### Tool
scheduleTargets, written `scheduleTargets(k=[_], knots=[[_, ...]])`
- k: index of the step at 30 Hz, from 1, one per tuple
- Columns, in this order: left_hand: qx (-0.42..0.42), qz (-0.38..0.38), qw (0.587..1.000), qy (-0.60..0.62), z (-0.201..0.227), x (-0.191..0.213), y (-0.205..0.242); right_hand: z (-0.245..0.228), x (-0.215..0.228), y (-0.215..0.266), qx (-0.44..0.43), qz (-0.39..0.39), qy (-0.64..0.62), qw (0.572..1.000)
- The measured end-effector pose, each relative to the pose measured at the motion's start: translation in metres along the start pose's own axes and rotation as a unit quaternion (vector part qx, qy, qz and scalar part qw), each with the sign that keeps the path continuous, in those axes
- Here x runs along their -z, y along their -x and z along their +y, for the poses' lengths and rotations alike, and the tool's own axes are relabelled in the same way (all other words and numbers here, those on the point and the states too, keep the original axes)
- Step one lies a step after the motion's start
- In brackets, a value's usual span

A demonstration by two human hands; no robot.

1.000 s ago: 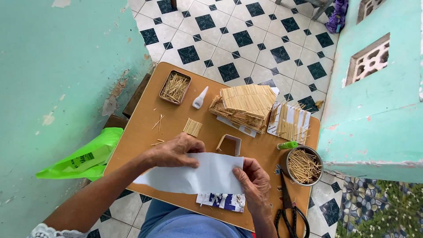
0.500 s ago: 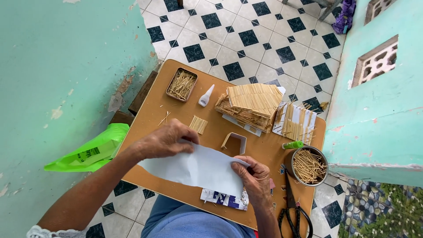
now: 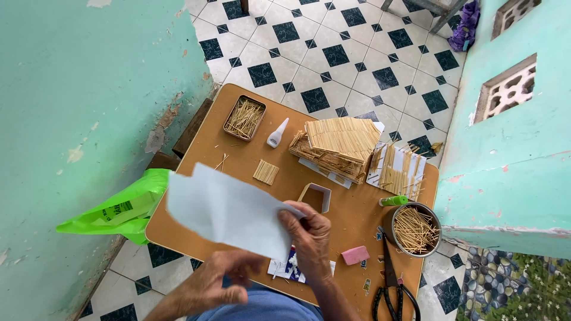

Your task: Cutting a shape out of a piece of paper with scissors and then folding it into a specific form.

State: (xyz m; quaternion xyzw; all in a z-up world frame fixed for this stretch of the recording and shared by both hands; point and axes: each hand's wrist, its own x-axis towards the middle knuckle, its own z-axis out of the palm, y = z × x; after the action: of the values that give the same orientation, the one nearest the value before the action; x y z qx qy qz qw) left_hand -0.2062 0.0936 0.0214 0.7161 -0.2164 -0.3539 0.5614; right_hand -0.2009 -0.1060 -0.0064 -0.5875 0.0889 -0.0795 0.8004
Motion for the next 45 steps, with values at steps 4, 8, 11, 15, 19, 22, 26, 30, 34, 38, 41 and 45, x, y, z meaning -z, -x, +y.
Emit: scheduleTargets(k=[4,8,11,15,19,22,26,30,34,38,41,45], knots=[[-0.08,0.096,0.904,0.408,-0.035,-0.015,-0.014,0.004,-0.003,0.012,0.005,-0.035,-0.005,0.999],[0.146,0.333,0.738,0.569,-0.016,-0.015,-0.036,0.013,0.018,0.019,-0.03,0.007,0.048,0.998],[0.047,0.356,0.916,0.178,-0.117,-0.03,-0.046,0.017,0.044,0.02,-0.036,0.045,0.062,0.996],[0.147,0.255,0.916,0.272,-0.114,-0.047,-0.059,0.013,0.071,0.019,-0.04,0.093,0.057,0.993],[-0.154,0.221,0.921,-0.281,-0.117,-0.062,-0.082,-0.008,0.087,0.02,-0.018,0.119,0.06,0.991],[-0.176,0.221,0.875,-0.394,-0.083,-0.059,-0.095,-0.037,0.093,0.033,-0.022,0.135,0.118,0.984],[0.147,0.284,0.843,0.432,0.006,-0.037,-0.099,-0.016,0.15,0.084,0.001,0.241,0.506,0.828],[0.128,0.303,0.832,0.447,-0.009,-0.024,-0.107,0.068,0.274,0.168,-0.056,0.199,0.778,0.593],[0.154,0.324,0.843,0.402,-0.002,-0.005,-0.104,0.159,0.377,0.212,-0.132,0.189,0.835,0.5],[0.098,0.386,0.824,0.403,-0.006,0.004,-0.101,0.168,0.381,0.21,-0.042,0.212,0.832,0.511],[0.009,0.371,0.922,0.112,-0.078,0.008,-0.098,0.143,0.352,0.192,0.002,0.243,0.819,0.519],[-0.108,0.342,0.893,-0.273,-0.092,0.01,-0.092,0.104,0.322,0.179,-0.006,0.221,0.814,0.537]])
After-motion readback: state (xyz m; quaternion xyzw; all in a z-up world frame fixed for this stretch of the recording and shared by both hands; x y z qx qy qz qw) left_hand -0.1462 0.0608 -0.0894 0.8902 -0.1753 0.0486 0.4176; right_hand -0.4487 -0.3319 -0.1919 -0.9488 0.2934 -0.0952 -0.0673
